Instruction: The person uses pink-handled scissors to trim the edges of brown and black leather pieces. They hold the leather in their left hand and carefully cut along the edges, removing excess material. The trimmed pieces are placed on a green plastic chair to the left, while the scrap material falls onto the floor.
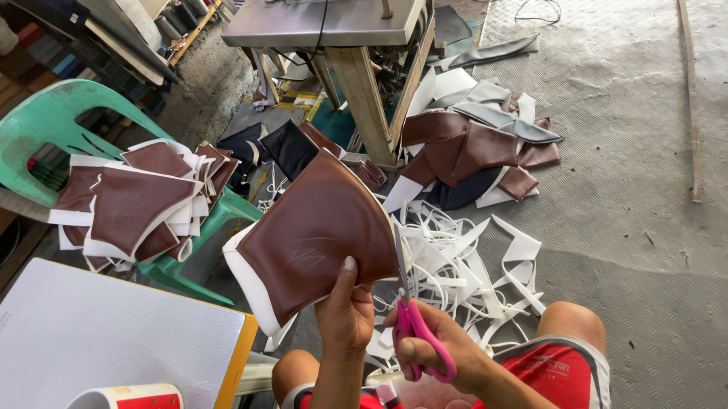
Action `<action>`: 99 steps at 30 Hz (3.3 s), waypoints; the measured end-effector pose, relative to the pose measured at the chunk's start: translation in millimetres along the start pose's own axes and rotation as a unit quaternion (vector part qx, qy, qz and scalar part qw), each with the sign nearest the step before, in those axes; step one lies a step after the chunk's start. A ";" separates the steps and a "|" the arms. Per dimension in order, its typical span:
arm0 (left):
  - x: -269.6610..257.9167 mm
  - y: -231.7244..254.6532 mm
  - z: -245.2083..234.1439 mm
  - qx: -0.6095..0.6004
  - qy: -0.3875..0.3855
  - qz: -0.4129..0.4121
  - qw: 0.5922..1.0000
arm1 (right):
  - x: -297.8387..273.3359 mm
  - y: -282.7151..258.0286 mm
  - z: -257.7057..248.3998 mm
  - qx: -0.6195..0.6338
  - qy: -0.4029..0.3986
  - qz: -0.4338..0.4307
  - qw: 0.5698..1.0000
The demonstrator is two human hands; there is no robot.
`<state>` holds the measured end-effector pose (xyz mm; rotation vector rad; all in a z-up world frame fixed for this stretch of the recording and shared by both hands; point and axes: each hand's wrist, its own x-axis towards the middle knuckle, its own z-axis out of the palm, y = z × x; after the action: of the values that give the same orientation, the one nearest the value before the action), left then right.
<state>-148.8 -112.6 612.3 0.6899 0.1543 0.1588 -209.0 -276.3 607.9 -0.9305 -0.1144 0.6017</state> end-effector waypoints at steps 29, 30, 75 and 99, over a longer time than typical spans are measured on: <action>-4.2 8.8 -36.2 0.035 -0.042 -0.094 0.994 | -3.2 -12.8 -5.0 0.026 -0.007 0.013 1.000; -4.8 9.2 -37.5 0.038 -0.043 -0.101 0.993 | -3.8 -13.7 -6.4 0.021 -0.013 0.009 1.000; -1.6 16.5 -81.5 0.178 -0.077 -0.205 0.959 | 35.0 -15.4 -48.9 -0.017 0.032 -0.003 0.999; 2.8 13.1 -50.6 0.164 0.039 -0.035 0.985 | 41.3 -7.6 -62.5 -0.006 -0.011 -0.051 0.999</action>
<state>-157.2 -70.8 581.9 1.0054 0.2847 0.0932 -149.8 -302.6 569.5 -0.9235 -0.1845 0.5173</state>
